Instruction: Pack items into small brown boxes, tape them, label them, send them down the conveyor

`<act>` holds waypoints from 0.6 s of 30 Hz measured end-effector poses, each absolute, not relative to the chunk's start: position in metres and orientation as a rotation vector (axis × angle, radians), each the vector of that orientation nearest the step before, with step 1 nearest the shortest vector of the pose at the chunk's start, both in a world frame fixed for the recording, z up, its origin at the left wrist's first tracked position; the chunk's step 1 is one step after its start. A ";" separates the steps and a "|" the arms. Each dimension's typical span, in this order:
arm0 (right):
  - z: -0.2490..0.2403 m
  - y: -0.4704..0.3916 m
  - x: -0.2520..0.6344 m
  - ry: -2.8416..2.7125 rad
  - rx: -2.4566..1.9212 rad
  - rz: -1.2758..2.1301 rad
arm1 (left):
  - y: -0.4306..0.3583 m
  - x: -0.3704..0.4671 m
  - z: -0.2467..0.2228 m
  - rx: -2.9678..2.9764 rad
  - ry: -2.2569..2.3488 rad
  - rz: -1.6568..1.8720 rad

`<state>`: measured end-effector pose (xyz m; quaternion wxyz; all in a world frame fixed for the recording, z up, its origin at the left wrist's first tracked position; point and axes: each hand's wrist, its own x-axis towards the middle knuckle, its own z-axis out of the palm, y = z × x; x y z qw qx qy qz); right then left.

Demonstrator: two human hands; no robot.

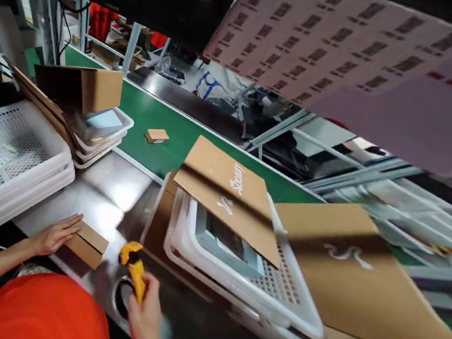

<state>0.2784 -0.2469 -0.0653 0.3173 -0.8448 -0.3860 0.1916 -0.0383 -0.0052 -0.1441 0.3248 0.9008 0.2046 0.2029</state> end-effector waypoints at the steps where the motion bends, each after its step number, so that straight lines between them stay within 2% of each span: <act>1: -0.059 -0.229 0.267 -1.214 -2.050 0.490 | -0.006 -0.039 -0.141 2.330 0.547 0.505; 4: -0.045 -0.175 0.241 -1.770 -1.633 0.421 | -0.008 -0.038 -0.131 2.264 0.563 0.469; 8: -0.051 -0.134 0.228 -2.195 -1.621 0.411 | -0.013 -0.033 -0.122 2.165 0.543 0.522; 11: -0.068 -0.134 0.232 -2.262 -1.623 0.406 | -0.021 -0.028 -0.119 2.017 0.622 0.617; 15: -0.086 -0.146 0.248 -2.188 -1.506 0.385 | -0.040 -0.021 -0.110 1.317 1.192 0.810; 18: -0.094 -0.151 0.255 -2.140 -1.454 0.347 | -0.053 -0.008 -0.099 0.953 1.307 0.733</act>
